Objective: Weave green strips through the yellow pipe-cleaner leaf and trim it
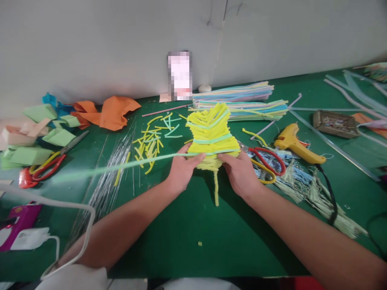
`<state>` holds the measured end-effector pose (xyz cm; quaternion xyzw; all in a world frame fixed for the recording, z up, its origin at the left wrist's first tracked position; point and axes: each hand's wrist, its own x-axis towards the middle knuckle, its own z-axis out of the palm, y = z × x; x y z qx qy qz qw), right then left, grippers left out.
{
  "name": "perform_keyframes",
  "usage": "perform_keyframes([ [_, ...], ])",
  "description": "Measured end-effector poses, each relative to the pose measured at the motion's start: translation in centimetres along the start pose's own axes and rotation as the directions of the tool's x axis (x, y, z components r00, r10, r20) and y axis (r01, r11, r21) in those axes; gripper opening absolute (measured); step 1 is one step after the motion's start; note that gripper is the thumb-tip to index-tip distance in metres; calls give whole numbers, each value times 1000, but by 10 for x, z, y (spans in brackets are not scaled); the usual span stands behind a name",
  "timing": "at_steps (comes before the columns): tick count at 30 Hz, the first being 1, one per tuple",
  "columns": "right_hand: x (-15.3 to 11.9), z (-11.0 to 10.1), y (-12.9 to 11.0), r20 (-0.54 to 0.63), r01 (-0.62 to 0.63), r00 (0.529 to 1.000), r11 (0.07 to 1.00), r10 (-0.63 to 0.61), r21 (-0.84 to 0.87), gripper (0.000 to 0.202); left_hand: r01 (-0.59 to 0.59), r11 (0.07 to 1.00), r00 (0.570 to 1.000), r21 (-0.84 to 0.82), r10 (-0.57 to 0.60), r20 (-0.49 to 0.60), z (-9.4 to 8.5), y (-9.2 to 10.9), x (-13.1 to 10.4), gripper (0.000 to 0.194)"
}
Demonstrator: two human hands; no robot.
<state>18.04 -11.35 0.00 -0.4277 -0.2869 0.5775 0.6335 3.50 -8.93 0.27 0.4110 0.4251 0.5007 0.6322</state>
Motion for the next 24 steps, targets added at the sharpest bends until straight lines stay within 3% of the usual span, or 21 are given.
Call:
perform_keyframes([
  [7, 2, 1, -7, 48, -101, 994, 994, 103, -35, 41, 25, 999, 999, -45, -24, 23, 2, 6, -2, 52],
  [24, 2, -2, -7, 58, -85, 995, 996, 87, -34, 51, 172, 978, 981, -119, -159, 109, 1, 5, -3, 46],
])
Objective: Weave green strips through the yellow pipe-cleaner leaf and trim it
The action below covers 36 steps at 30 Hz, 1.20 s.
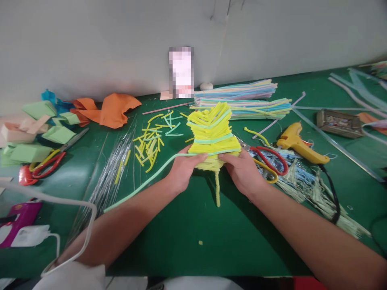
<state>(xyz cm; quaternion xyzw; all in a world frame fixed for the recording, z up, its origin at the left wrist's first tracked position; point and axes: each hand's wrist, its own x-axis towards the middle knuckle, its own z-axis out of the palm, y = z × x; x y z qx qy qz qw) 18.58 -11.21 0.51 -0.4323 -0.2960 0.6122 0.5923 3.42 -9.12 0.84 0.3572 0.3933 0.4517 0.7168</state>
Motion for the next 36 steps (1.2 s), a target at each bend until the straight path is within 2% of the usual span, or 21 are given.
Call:
perform_keyframes([
  [4, 0, 0, -2, 12, -23, 1000, 1000, 23, 16, 55, 29, 1000, 999, -4, -29, -23, 2, 3, -1, 45],
  [11, 0, -1, -4, 65, -31, 998, 998, 28, 48, 54, 38, 999, 999, -23, -38, 6, 1, 4, 0, 54],
  [15, -1, -1, -5, 49, -51, 998, 997, 48, 54, 55, 44, 998, 999, -35, -43, 17, 2, 5, 2, 56],
  [29, 0, -5, 1, 83, 5, 997, 999, -8, 32, 46, 112, 986, 993, -119, -117, -32, 9, 8, -5, 55],
  [33, 2, -7, 2, 79, 18, 997, 1000, -17, -16, 45, 113, 985, 993, -134, -116, -14, 7, 8, -4, 55],
  [36, 2, -10, 6, 3, 78, 997, 983, -79, -168, 50, 121, 982, 992, -148, -123, -3, 5, 7, -3, 52],
])
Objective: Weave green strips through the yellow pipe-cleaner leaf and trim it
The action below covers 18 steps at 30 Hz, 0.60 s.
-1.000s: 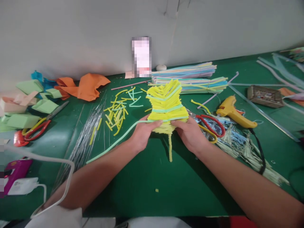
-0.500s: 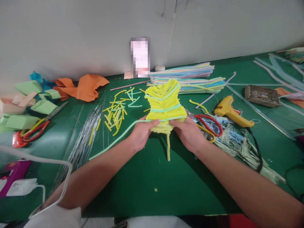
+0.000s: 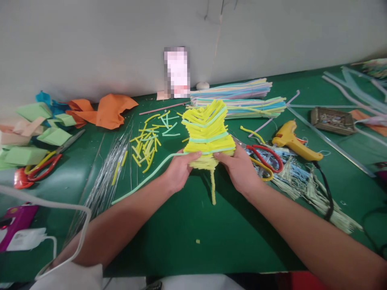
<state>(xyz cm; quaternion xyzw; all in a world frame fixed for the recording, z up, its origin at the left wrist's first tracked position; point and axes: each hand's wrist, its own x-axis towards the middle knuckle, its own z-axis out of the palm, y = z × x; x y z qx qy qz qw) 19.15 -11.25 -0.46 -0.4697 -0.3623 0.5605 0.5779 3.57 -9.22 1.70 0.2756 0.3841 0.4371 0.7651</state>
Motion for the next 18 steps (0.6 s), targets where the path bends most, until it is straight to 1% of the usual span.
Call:
perform_keyframes([
  [2, -2, 0, 3, -101, 81, 990, 986, -97, -146, 63, 9, 1000, 1000, -14, -9, 26, -1, -1, 1, 50],
  [4, -6, 0, 3, -186, 171, 952, 929, -242, -329, 72, 24, 999, 998, -30, -22, 52, -2, -2, 2, 48],
  [5, -7, 0, 2, -216, 214, 918, 874, -333, -437, 71, 32, 999, 998, -38, -29, 64, -3, -2, 2, 48],
  [7, -9, 0, -2, -217, 275, 823, 703, -525, -656, 60, 43, 998, 996, -52, -38, 80, -4, -3, 3, 46],
  [8, -10, -1, -5, -178, 299, 771, 595, -611, -746, 51, 43, 997, 996, -59, -38, 85, -4, -3, 3, 46],
  [9, -9, -1, -8, -107, 330, 724, 479, -681, -813, 41, 39, 997, 996, -66, -33, 89, -4, -3, 3, 45],
  [10, -9, -2, -11, -11, 369, 685, 361, -728, -857, 31, 31, 997, 996, -74, -24, 90, -4, -4, 3, 45],
  [12, -7, -3, -16, 182, 431, 632, 146, -754, -891, 17, 11, 996, 996, -91, -3, 88, -4, -4, 4, 44],
  [13, -5, -4, -18, 257, 446, 614, 59, -747, -893, 14, 2, 995, 997, -98, 6, 82, -4, -4, 4, 44],
  [14, -4, -5, -19, 311, 453, 605, -5, -733, -892, 13, -5, 995, 997, -102, 12, 72, -3, -4, 4, 44],
  [15, -3, -5, -19, 346, 453, 604, -48, -718, -890, 13, -10, 995, 998, -103, 16, 60, -3, -4, 4, 44],
  [16, -2, -6, -18, 368, 455, 608, -72, -703, -888, 13, -16, 995, 998, -102, 21, 51, -3, -3, 3, 44],
  [18, 0, -7, -17, 397, 473, 621, -81, -676, -877, 15, -35, 995, 998, -93, 40, 47, -2, -3, 3, 45],
])
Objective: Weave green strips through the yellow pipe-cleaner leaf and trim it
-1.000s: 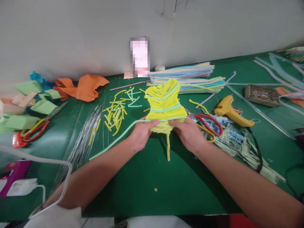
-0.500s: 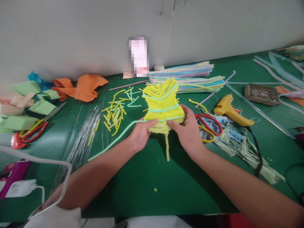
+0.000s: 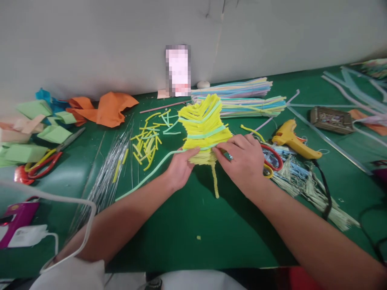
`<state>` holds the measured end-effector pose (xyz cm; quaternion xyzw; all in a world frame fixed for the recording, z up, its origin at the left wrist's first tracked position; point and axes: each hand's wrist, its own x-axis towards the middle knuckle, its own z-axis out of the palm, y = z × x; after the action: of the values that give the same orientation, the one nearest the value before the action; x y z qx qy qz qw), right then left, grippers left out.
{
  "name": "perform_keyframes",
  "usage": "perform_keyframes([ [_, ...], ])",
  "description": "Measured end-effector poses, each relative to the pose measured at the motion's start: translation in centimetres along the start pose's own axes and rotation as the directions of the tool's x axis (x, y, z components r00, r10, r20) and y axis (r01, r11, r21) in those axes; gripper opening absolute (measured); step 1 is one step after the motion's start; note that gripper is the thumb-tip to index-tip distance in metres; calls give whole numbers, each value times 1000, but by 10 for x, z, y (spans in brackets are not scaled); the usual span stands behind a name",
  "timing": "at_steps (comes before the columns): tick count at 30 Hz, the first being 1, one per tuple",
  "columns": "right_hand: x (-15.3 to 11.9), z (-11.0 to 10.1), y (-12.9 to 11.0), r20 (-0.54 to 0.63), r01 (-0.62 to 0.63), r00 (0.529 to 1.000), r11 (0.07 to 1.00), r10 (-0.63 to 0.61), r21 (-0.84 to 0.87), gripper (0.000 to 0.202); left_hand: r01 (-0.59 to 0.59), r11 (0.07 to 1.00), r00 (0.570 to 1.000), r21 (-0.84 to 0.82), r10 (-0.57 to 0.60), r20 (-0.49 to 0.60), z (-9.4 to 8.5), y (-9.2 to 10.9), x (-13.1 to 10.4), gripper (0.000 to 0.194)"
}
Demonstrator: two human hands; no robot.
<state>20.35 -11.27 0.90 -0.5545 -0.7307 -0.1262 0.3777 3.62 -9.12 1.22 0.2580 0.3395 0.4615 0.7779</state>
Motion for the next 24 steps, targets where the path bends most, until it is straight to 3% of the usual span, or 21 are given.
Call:
perform_keyframes([
  [10, -3, 3, 0, -19, 17, 1000, 996, -16, 84, 14, -19, 999, 1000, 30, 18, 25, 0, 0, 0, 50],
  [16, -2, 1, -4, 113, -36, 993, 992, 23, 118, 16, -34, 998, 999, 43, 33, 16, 0, 0, 0, 50],
  [24, 0, 0, -7, 187, -192, 971, 951, 149, 241, 18, -99, 992, 994, 78, 102, -33, 6, -3, -2, 57],
])
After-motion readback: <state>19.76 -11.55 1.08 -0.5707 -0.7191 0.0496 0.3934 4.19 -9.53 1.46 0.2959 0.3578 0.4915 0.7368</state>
